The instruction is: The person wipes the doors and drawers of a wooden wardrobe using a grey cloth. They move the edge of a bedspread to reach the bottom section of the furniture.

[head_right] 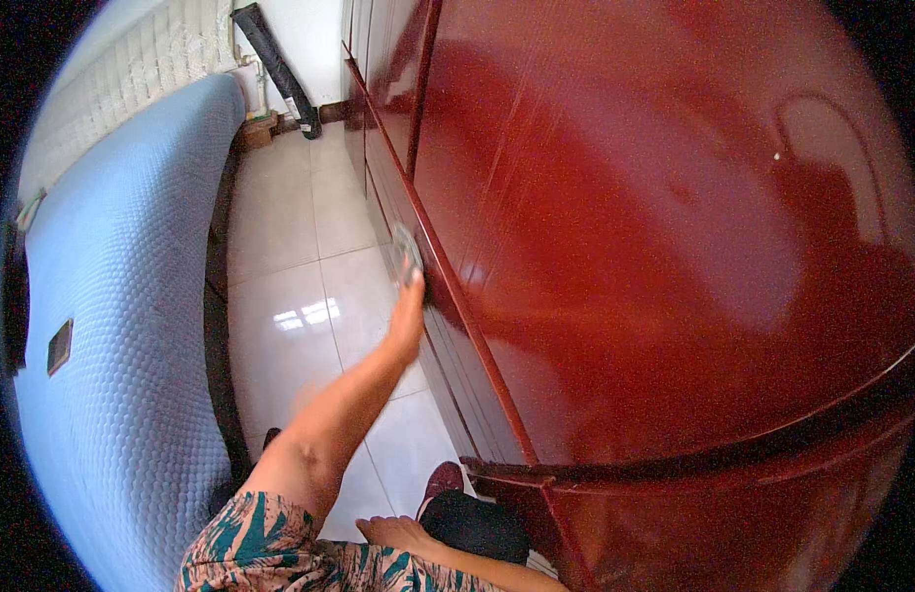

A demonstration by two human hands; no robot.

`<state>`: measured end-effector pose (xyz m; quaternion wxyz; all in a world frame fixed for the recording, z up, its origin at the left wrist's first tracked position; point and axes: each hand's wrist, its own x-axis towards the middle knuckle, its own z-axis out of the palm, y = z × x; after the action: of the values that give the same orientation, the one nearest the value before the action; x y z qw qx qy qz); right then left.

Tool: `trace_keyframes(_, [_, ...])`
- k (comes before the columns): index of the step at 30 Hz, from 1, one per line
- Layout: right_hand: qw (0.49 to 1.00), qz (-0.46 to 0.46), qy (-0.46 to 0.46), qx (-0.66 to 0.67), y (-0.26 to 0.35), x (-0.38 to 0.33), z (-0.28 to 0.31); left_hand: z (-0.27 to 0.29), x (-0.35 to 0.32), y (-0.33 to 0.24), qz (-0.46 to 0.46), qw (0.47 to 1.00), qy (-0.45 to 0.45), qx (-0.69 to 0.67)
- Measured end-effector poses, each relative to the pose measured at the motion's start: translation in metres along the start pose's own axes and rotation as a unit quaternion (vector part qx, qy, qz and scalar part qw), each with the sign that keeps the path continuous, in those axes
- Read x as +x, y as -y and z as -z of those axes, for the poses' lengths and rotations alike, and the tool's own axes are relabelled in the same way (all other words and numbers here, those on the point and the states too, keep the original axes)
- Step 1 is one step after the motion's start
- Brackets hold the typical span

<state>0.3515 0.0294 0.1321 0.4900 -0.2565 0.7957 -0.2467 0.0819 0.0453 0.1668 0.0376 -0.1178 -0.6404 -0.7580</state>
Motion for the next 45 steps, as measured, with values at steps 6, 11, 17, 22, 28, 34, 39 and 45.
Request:
trace_keyframes(6, [0.998,-0.003,0.045,0.032,0.006,0.003,0.004,-0.010,-0.159,-0.012,0.073,0.991,0.104,0.035])
trace_keyframes(11, [0.997,0.020,-0.077,0.000,0.000,-0.008,-0.011,-0.012,-0.208,-0.077,0.130,0.965,0.225,-0.034])
trace_keyframes(17, [0.944,0.078,-0.254,0.195,-0.001,-0.008,-0.006,-0.005,-0.204,-0.134,0.282,0.898,0.209,-0.266])
trace_keyframes(22, [0.773,0.214,-0.305,0.513,0.021,-0.047,0.019,0.037,-0.183,-0.167,0.262,0.874,0.171,-0.373])
trace_keyframes(28, [0.566,0.403,-0.220,0.684,0.051,-0.070,0.037,0.106,-0.192,-0.189,0.265,0.890,0.149,-0.339])
trace_keyframes(34, [0.487,0.311,-0.332,0.745,0.091,-0.047,0.078,0.155,-0.218,-0.200,0.331,0.911,0.082,-0.233])
trace_keyframes(39, [0.625,0.203,-0.521,0.545,0.076,-0.009,0.151,0.238,-0.220,-0.219,0.350,0.936,0.022,0.010])
trace_keyframes(45, [0.694,0.057,-0.597,0.398,0.038,0.039,0.290,0.260,-0.197,-0.252,0.300,0.945,-0.120,-0.053])
